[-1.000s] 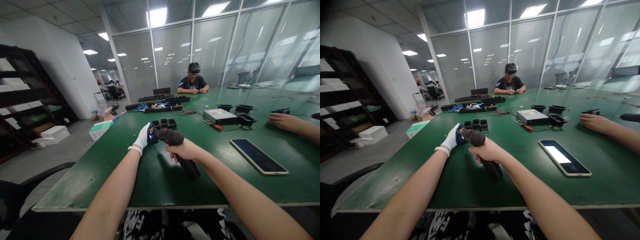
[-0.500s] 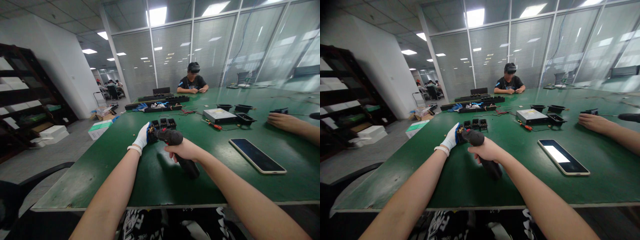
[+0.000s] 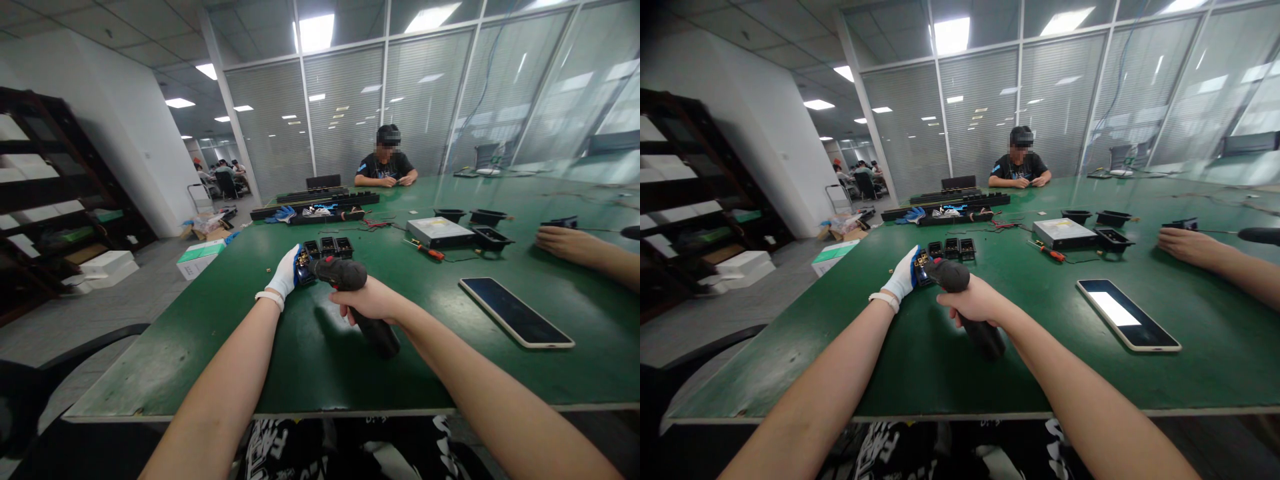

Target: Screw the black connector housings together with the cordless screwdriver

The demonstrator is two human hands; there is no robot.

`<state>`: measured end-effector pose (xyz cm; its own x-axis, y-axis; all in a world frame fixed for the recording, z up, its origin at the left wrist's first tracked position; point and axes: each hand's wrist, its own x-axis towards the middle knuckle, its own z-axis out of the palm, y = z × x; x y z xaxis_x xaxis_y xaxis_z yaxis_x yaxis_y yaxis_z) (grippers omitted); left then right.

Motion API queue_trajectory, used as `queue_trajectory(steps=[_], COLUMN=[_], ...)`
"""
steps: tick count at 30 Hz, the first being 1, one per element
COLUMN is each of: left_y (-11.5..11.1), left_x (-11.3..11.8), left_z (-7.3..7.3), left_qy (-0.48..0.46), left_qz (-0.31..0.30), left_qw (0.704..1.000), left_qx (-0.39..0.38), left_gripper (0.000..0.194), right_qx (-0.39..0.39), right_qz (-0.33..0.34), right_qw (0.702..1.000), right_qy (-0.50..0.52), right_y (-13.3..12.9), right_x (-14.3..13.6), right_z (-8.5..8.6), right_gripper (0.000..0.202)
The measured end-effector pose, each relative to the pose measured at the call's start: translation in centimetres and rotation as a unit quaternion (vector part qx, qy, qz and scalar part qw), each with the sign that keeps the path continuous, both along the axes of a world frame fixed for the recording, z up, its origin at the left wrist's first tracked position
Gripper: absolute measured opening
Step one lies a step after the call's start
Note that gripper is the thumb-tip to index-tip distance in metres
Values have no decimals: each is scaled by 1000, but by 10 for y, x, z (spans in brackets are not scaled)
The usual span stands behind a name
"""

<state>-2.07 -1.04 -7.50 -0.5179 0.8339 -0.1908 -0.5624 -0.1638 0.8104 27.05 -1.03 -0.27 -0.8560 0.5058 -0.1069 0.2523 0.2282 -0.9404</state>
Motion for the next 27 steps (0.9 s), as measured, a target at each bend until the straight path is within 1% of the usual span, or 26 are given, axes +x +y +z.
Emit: queue_trajectory(steps=[4, 9, 14, 18, 21, 27], left_y=[1, 0, -1, -1, -2, -1], left_x=[-2, 0, 2, 2, 2, 0], left_z=[-1, 1, 2, 1, 2, 2], left_qy=[3, 13, 8, 11, 14, 0], left_qz=[-1, -4, -4, -17, -21, -25], left_qw=[1000, 1000, 1000, 1000, 1000, 1000], left_qx=[7, -6, -1, 21, 16, 15], left_gripper=[53, 56, 54, 63, 67, 63], right_qx=[-1, 0, 4, 5, 1, -10], right_qz=[1, 0, 1, -1, -2, -7], right_qw=[1000, 1000, 1000, 1000, 1000, 1000], right_qy=[-1, -6, -5, -2, 0, 0], right_y=[-1, -2, -2, -1, -1, -2], right_x=[0, 1, 1, 1, 0, -1], right_z=[1, 4, 4, 3, 2, 2], right_gripper=[34, 37, 35, 32, 31, 31])
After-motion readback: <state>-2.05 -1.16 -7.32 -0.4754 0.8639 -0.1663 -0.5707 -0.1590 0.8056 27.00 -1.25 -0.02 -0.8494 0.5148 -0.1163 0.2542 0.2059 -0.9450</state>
